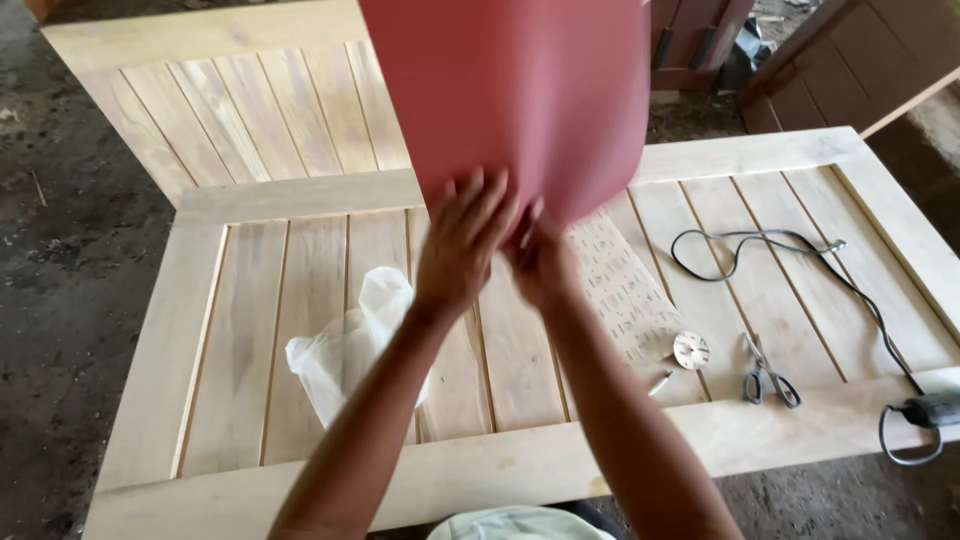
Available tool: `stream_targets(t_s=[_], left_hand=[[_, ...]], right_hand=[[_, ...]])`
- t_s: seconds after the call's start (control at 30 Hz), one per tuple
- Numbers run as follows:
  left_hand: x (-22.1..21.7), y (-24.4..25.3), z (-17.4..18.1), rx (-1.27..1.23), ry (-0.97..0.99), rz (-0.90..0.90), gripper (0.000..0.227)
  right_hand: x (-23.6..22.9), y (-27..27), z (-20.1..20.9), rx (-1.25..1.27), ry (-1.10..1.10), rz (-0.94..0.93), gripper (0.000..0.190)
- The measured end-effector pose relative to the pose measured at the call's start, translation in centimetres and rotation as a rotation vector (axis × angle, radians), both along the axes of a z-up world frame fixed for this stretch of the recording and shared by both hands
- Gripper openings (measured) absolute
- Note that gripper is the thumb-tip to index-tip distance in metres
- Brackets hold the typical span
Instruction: Trace and cut a circular shape on sandpaper to prepare it for a sanding tool.
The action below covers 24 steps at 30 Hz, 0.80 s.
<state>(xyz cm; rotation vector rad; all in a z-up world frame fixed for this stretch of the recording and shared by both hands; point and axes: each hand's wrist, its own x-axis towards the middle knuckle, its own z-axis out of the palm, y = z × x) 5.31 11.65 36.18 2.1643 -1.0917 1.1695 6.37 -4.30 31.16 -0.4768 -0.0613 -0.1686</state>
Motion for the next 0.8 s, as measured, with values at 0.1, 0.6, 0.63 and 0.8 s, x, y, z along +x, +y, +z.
stream_targets(t_s=[0.1, 0.6, 0.63, 0.8], left_hand=[[-0.7, -1.1, -16.6, 0.062, 0.419, -0.033, 0.056], [-16.4, 4.3, -24.9, 0.415, 1.306, -0.177, 0.033], [-16.0, 4.2, -25.1, 0.42, 1.322, -0.19, 0.033], [-14.9, 5.7, -28.0, 0.371, 1.462, -0.34, 0.02]], right_hand=[[1.3, -3.0, -26.1, 0.011, 0.495, 0.055, 0.014], [-28.6, -2.9, -18.3, -2.227, 0.421, 0.155, 0.047], [-28.8, -3.0, -18.6, -2.226, 0.442, 0.169, 0.047], [-27.2, -2.6, -16.2, -2.377, -0.046, -0.236, 0.043]])
